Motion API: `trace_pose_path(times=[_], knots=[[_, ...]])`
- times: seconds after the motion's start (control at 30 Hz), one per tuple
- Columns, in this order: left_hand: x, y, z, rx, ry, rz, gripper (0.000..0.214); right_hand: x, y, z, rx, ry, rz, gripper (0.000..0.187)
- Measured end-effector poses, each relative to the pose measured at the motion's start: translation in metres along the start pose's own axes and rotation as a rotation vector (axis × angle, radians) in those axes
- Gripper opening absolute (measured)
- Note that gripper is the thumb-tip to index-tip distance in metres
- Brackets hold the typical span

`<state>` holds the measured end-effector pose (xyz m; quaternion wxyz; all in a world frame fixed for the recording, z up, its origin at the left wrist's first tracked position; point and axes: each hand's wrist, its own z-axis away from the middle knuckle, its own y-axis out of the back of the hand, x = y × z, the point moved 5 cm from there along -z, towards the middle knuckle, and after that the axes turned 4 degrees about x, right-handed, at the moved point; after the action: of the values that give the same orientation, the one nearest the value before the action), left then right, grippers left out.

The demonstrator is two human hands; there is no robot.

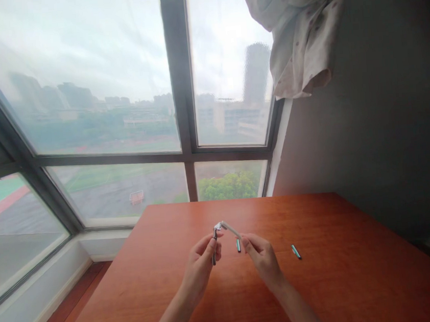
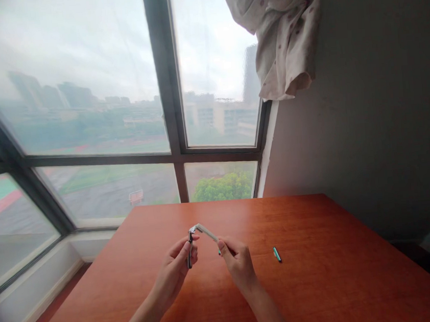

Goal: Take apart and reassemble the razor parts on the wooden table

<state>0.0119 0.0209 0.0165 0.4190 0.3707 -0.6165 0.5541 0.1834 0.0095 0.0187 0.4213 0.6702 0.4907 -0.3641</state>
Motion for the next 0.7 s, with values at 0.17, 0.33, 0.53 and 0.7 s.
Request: trace_pose_path(times=[0.17, 0.33, 0.53, 0.7], knots=[[-0.0004, 0.0009, -0.0009, -0.005, -0.009, -0.038, 0.045, -0.002, 0.0006, -0.0002, -0.003, 0.019, -0.005, 0.043], [-0.0005, 0.0012, -0.0014, -0.014, -0.02, -0.042, 0.043, -0.0036, 0.0016, 0.001, -0.017, 0.027, -0.014, 0.04], [-0.0014, 0.0017, -0.0013, -0.007, -0.006, -0.035, 0.042, -0.0053, 0.001, 0.001, -0.048, 0.025, -0.046, 0.038], [-0.0033, 0.0022, -0.0024, -0.015, 0.002, -0.024, 0.042, 0.0008, 0.0021, -0.0003, -0.012, -0.022, -0.077, 0.04]])
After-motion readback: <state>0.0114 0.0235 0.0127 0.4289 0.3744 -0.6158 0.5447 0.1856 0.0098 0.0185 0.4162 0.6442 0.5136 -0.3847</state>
